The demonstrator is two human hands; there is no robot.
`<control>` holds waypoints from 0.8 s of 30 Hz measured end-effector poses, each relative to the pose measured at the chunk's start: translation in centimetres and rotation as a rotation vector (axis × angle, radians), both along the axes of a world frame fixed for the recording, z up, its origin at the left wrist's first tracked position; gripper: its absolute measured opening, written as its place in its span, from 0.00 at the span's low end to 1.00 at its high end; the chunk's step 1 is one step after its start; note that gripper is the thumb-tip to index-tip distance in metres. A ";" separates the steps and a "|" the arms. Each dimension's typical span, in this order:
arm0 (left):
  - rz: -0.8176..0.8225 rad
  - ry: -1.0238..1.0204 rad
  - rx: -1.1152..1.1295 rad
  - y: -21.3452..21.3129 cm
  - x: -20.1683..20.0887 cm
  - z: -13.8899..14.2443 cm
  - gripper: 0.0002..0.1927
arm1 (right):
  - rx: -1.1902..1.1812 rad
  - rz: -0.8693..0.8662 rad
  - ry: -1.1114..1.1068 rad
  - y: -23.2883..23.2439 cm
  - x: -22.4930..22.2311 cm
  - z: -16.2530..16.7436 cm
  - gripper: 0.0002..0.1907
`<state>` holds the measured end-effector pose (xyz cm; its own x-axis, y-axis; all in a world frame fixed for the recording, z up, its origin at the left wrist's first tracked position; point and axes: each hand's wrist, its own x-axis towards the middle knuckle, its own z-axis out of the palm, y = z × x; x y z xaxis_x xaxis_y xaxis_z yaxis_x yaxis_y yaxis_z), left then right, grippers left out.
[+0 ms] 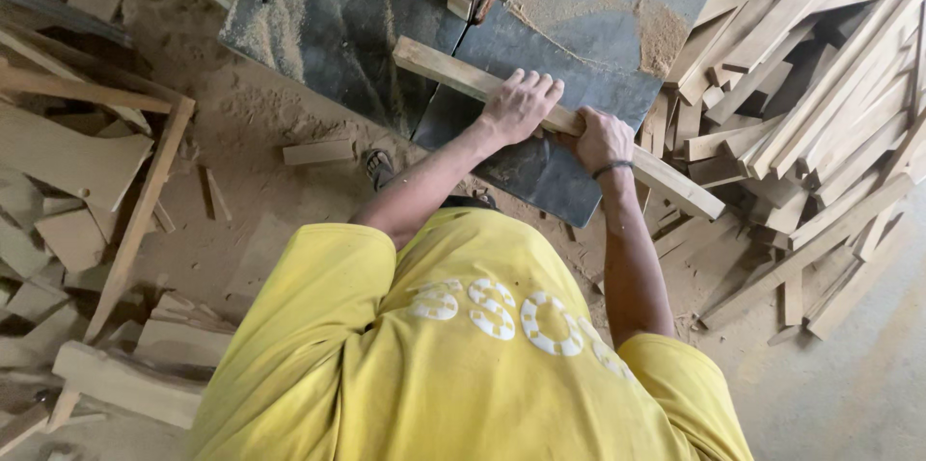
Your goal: The person cuts long wooden strips into shorter pieces on a bandsaw, feeding each strip through the blade by hand and turning pieces as needed. Cut pieces and offcuts are dropped onto a large pile of scrap wood on the floor beside the machine.
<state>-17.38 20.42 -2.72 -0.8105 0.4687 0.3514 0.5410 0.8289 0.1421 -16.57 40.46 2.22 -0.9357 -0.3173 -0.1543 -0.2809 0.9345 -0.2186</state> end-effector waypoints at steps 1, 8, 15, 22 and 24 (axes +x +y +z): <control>-0.005 -0.053 0.011 -0.1 -0.6 0.0 0.14 | 0.008 -0.001 0.000 -0.2 -0.5 -0.2 0.20; -0.026 -0.231 -0.059 -0.8 -5.4 1.1 0.03 | -0.045 -0.001 0.083 -0.5 -4.6 -1.0 0.21; -0.036 -0.150 0.066 -1.4 -7.5 2.1 0.10 | -0.034 0.003 0.090 -0.8 -7.0 -0.9 0.27; -0.027 -0.180 0.003 -1.4 -8.9 1.4 0.03 | -0.045 0.039 0.092 -1.0 -8.0 -0.8 0.25; -0.031 -0.187 -0.017 -1.3 -9.1 1.1 0.04 | -0.058 0.033 0.092 -0.8 -8.1 -1.2 0.24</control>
